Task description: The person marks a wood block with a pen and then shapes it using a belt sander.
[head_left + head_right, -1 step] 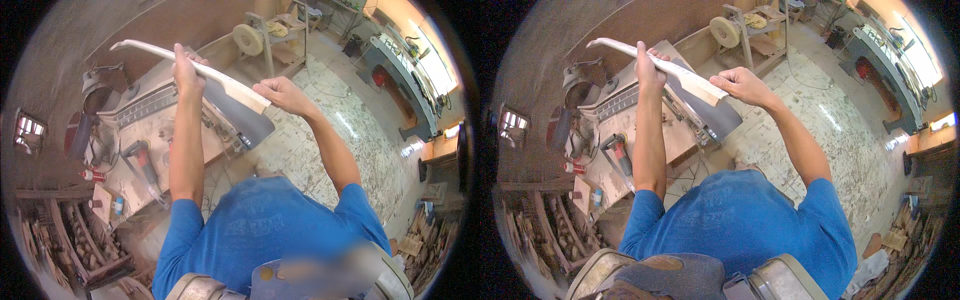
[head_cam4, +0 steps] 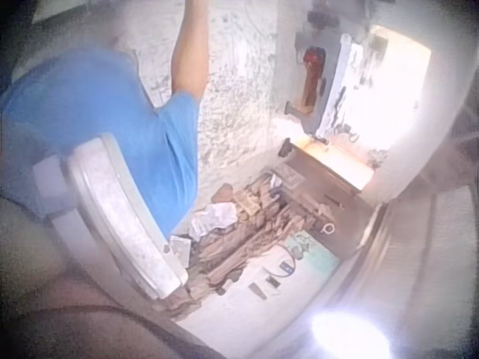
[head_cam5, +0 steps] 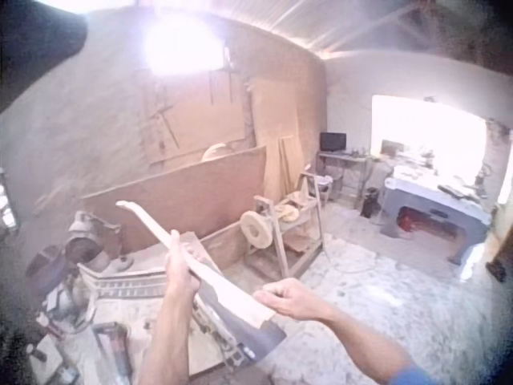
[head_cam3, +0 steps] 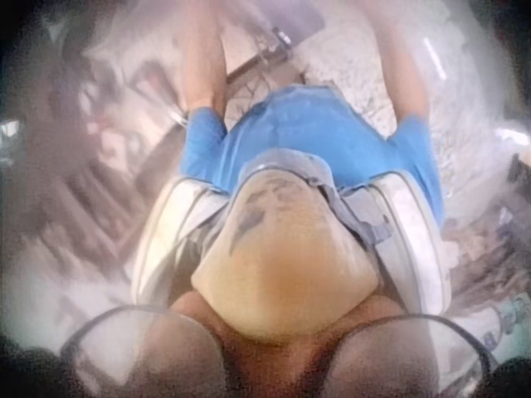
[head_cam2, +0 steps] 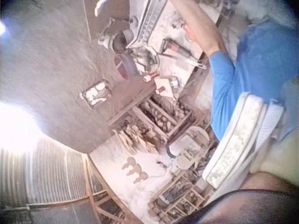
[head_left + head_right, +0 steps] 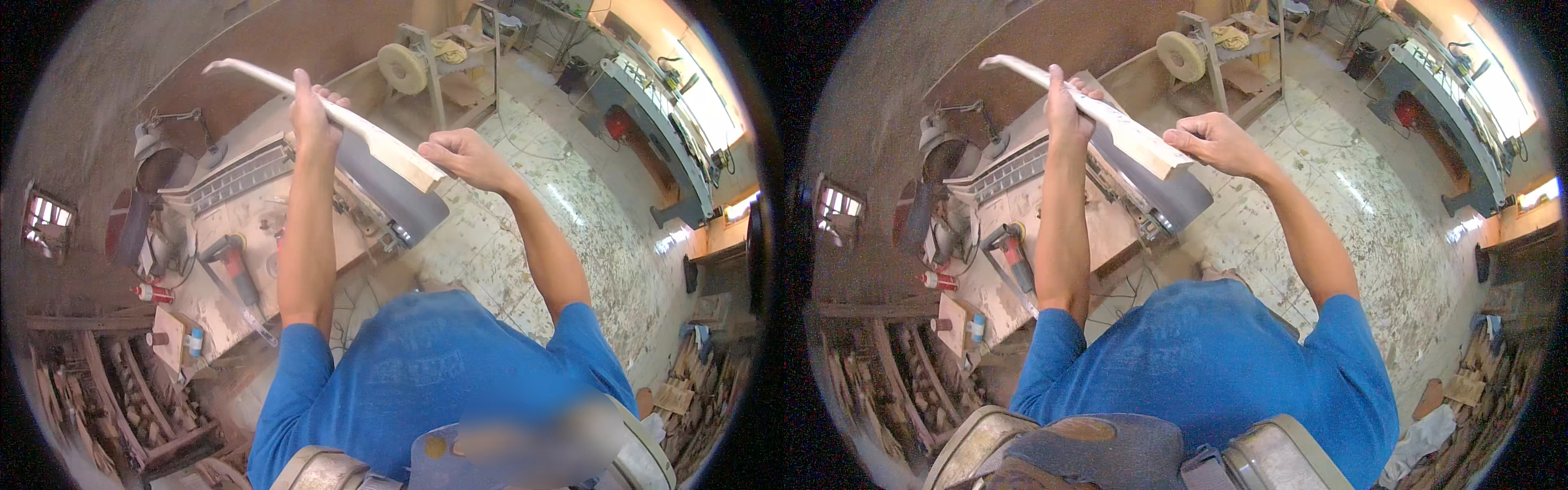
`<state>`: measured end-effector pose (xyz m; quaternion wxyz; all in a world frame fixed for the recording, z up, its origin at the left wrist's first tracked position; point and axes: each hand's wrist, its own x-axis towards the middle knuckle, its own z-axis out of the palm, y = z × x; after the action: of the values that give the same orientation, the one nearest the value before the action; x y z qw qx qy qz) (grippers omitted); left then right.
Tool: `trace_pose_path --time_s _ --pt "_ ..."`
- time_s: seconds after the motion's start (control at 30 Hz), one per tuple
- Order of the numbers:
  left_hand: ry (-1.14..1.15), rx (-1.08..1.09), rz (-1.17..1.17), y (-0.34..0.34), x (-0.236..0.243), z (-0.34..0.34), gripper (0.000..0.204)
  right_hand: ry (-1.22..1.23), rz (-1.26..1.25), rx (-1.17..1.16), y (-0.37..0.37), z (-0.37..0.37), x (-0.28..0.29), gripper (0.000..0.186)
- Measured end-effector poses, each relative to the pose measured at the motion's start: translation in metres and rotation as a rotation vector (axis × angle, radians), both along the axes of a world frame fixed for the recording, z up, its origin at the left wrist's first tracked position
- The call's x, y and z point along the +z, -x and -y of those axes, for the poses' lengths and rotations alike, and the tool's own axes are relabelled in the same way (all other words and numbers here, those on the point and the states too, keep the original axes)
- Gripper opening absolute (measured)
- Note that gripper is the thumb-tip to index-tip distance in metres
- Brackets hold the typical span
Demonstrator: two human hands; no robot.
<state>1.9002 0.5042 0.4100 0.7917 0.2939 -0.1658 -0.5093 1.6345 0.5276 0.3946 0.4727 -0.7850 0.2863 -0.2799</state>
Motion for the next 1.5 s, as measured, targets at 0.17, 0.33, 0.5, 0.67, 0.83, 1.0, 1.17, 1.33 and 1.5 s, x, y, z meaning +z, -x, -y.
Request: trace_pose_path --time_s 0.17,0.33,0.5,0.67,0.83,1.0,1.17,1.33,1.5 --pt "-0.051 -0.284 -0.069 0.033 0.023 0.019 0.038 0.459 0.050 -0.256 0.017 0.012 0.017 0.044" --pt "-0.043 -0.865 -0.097 0.056 0.014 0.043 0.044 0.897 -0.066 -0.322 0.012 0.051 0.045 0.084" --pt "0.010 -1.146 -0.457 0.093 -0.004 0.025 0.045 0.861 -0.269 -0.111 0.011 0.069 0.053 0.067" --pt "-0.071 -1.220 -0.136 0.090 -0.011 0.005 0.066 0.585 -0.367 0.020 0.029 0.059 0.041 0.033" --pt "-0.119 -0.955 0.668 0.051 -0.034 -0.012 0.065 0.362 -0.519 0.019 0.032 0.023 0.052 0.026" --pt "-0.191 -0.573 0.504 -0.026 -0.085 -0.013 0.055 0.304 -0.600 -0.043 0.053 0.028 0.023 0.028" --pt "-0.216 -0.323 0.795 -0.070 -0.069 0.004 0.051 0.342 -0.687 -0.097 0.071 0.041 -0.013 0.024" --pt "-0.195 -0.282 1.761 -0.056 -0.087 0.042 0.064 0.565 -0.708 -0.181 0.081 0.067 -0.072 0.018" --pt "-0.406 -0.330 2.060 -0.014 -0.140 0.058 0.073 0.742 -0.838 -0.145 0.089 0.090 -0.105 0.024"
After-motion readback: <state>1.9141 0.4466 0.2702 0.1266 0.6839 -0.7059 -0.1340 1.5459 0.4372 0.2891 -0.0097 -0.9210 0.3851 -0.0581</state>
